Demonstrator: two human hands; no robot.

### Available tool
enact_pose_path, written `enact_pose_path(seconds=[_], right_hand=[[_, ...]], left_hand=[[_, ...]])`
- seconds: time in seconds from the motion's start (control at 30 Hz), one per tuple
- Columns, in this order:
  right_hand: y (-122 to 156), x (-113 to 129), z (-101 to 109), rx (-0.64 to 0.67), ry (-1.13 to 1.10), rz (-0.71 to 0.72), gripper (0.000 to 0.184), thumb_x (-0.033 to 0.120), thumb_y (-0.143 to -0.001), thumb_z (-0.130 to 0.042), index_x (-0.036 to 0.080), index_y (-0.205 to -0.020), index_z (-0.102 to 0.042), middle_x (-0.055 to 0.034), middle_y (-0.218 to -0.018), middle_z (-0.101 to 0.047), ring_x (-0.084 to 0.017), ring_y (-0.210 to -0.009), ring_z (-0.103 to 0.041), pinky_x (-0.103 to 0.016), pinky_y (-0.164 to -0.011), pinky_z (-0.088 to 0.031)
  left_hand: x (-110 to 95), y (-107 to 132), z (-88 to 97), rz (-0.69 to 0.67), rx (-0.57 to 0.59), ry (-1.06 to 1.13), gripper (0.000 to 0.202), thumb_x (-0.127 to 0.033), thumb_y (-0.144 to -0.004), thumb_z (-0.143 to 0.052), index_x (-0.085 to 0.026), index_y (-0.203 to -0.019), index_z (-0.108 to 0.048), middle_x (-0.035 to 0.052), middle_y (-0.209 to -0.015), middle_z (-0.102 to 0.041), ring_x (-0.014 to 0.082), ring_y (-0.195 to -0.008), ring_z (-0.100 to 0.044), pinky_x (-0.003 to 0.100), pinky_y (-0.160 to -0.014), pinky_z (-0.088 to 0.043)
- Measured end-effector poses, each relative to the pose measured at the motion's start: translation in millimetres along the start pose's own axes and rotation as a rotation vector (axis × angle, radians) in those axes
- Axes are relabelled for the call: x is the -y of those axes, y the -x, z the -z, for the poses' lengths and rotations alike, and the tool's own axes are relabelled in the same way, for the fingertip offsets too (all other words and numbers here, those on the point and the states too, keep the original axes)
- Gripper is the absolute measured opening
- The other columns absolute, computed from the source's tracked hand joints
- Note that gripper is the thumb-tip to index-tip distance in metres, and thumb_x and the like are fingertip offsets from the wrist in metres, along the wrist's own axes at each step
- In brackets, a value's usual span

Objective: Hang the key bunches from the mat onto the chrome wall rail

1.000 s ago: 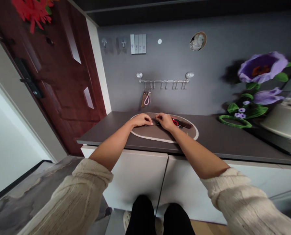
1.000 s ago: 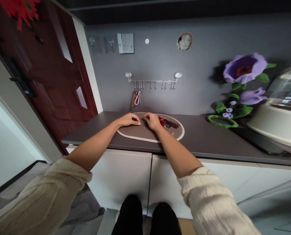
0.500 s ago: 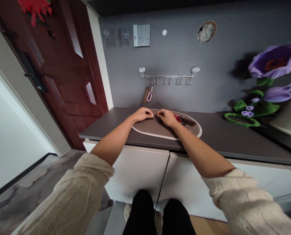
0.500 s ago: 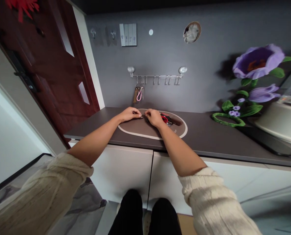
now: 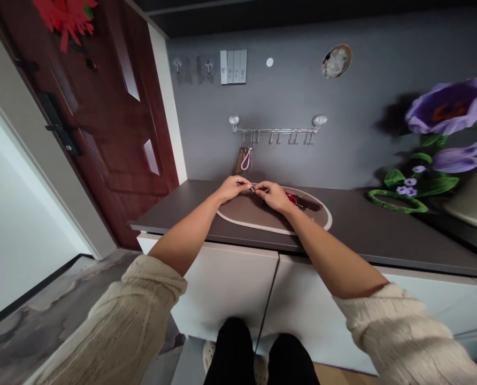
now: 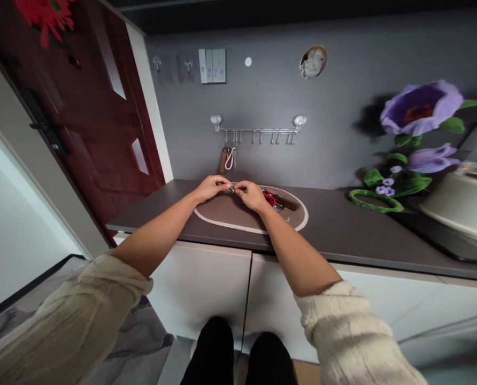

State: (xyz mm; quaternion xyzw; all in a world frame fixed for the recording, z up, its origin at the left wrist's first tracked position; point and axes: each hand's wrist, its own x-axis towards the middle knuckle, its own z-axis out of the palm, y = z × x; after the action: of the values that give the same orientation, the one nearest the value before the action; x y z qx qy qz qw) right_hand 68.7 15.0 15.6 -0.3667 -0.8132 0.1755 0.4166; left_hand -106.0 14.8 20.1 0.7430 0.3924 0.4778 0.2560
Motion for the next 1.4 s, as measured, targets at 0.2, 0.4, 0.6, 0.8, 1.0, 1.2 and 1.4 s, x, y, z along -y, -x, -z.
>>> enact_pose_path(seconds=[0.2,0.4,0.6,0.8,1.0,1.2,1.4], right_hand=[[0,3,1,0.017,-0.157,-0.031,0.022,0.032,-0.071,-0.054,0.014,-0.082,-0.061,-0.0033,-0.078,-0.063,-0.011,-0.066,-0.053,-0.026,-0.068,-0.041],[0,5,2,-0.001,-0.245,-0.025,0.027,0.038,-0.067,-0.057,0.014,-0.078,-0.062,-0.0037,-0.077,-0.062,-0.012,-0.068,-0.052,-0.026,-0.069,-0.041],[0,5,2,-0.019,-0.288,-0.036,0.028,0.040,-0.066,-0.059,0.014,-0.076,-0.061,-0.0036,-0.075,-0.062,-0.012,-0.067,-0.052,-0.027,-0.069,-0.041],[-3,-1,2,-0.037,-0.297,-0.010,0.024,0.039,-0.066,-0.057,0.015,-0.073,-0.058,-0.0021,-0.073,-0.059,-0.012,-0.067,-0.051,-0.027,-0.068,-0.040],[-4,-6,4,-0.061,-0.304,-0.015,0.021,0.036,-0.068,-0.053,0.016,-0.071,-0.054,0.0012,-0.065,-0.053,-0.010,-0.062,-0.047,-0.025,-0.064,-0.039],[-9,-11,4,-0.092,-0.354,-0.039,0.023,0.039,-0.068,-0.053,0.017,-0.070,-0.050,0.0021,-0.063,-0.050,-0.010,-0.060,-0.045,-0.025,-0.060,-0.038],[-18,-5,6,-0.161,-0.482,-0.133,0.026,0.042,-0.064,-0.056,0.017,-0.070,-0.048,0.0014,-0.066,-0.051,-0.011,-0.063,-0.049,-0.026,-0.063,-0.043]], left_hand=[[-2,-1,0.9,-0.013,-0.059,0.061,0.027,-0.034,-0.064,-0.062,-0.012,-0.078,-0.065,0.0054,-0.080,-0.065,0.0130,-0.077,-0.055,0.029,-0.079,-0.039],[-9,2,-0.3,0.028,-0.061,0.116,0.031,-0.036,-0.063,-0.063,-0.011,-0.080,-0.066,0.0063,-0.080,-0.065,0.0131,-0.075,-0.055,0.029,-0.079,-0.039],[-6,1,-1.6,0.030,-0.060,0.158,0.031,-0.036,-0.062,-0.064,-0.012,-0.081,-0.066,0.0063,-0.082,-0.065,0.0126,-0.076,-0.055,0.029,-0.079,-0.039],[-8,1,-3.6,0.033,-0.033,0.181,0.032,-0.037,-0.062,-0.064,-0.011,-0.081,-0.066,0.0067,-0.080,-0.065,0.0124,-0.072,-0.055,0.028,-0.076,-0.040],[-11,1,-8.5,0.063,-0.043,0.196,0.035,-0.039,-0.063,-0.063,-0.011,-0.084,-0.065,0.0074,-0.083,-0.066,0.0138,-0.074,-0.056,0.027,-0.074,-0.041],[-6,-4,-11.2,0.054,-0.156,0.052,0.028,-0.033,-0.068,-0.057,-0.010,-0.081,-0.065,0.0081,-0.080,-0.066,0.0145,-0.072,-0.057,0.027,-0.072,-0.042],[2,-8,-11.9,0.033,-0.223,-0.190,0.020,-0.026,-0.072,-0.051,-0.013,-0.076,-0.066,0.0053,-0.075,-0.066,0.0140,-0.069,-0.057,0.026,-0.067,-0.042]])
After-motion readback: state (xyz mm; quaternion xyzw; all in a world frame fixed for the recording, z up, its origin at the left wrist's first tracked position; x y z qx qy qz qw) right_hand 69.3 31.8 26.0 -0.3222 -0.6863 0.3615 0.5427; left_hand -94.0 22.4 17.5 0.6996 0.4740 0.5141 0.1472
